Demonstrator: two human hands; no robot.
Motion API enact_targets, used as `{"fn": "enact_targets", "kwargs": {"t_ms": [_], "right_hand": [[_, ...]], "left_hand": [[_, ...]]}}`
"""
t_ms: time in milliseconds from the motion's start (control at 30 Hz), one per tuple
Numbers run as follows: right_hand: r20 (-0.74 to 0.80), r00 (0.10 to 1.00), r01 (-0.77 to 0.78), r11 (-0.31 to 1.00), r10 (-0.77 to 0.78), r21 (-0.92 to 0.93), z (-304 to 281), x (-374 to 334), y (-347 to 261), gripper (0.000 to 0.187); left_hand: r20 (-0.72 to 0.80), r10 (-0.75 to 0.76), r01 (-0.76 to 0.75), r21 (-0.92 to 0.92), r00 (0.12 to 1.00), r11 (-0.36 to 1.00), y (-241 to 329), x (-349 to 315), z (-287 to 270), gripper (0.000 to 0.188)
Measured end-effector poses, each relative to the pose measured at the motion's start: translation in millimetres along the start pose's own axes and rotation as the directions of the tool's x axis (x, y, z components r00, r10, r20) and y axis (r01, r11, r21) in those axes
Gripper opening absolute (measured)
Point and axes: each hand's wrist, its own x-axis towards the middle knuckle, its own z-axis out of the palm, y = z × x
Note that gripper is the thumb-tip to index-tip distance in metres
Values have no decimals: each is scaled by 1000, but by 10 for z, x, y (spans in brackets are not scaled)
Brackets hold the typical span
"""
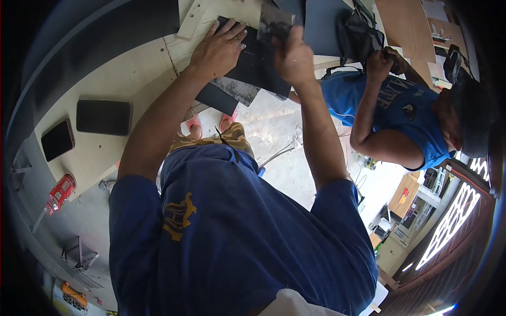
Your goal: The person sands a piece of dark material using a handheld sanding block, repeatedly rubbing the surface and checking the texture.
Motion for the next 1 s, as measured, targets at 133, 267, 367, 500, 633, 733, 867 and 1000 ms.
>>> {"fn": "enact_targets", "kwargs": {"t_ms": [133, 267, 367, 500, 633, 733, 867, 1000], "right_hand": [[219, 975, -20, 999, 25, -26, -262, -535, 134, 31], [290, 956, -36, 999, 33, 6, -498, -671, 379, 28], [-40, 995, -57, 870, 88, 490, -301, -529, 287, 41], [460, 809, -586, 449, 365, 674, -590, -296, -206, 43], [-77, 949, -150, 652, 306, 743, -404, -321, -10, 71], [293, 897, -436, 555, 331, 709, -260, -156, 130, 34], [101, 932, -332, 707, 349, 624, 157, -78, 156, 22], [0, 1000, -28, 956, 30, 291, 30, -436, 298, 28]], "left_hand": [[2, -10, 10, -9, 1000, 1000, -40, -23, -65, 39], [40, -51, 49, 49, 998, 998, 122, 38, -259, 42], [-187, 238, -276, -213, 953, 937, 475, -13, -513, 47], [-332, 206, -308, -294, 921, 905, 535, 94, -452, 43], [-394, -108, -182, -629, 913, 755, 527, 203, -645, 6], [87, 58, 12, -642, 995, 766, 329, 292, -545, 17], [-80, 95, -111, -233, 992, 966, -9, 287, -246, 44], [65, 35, -37, 26, 997, 999, -106, 176, 22, 51]]}}
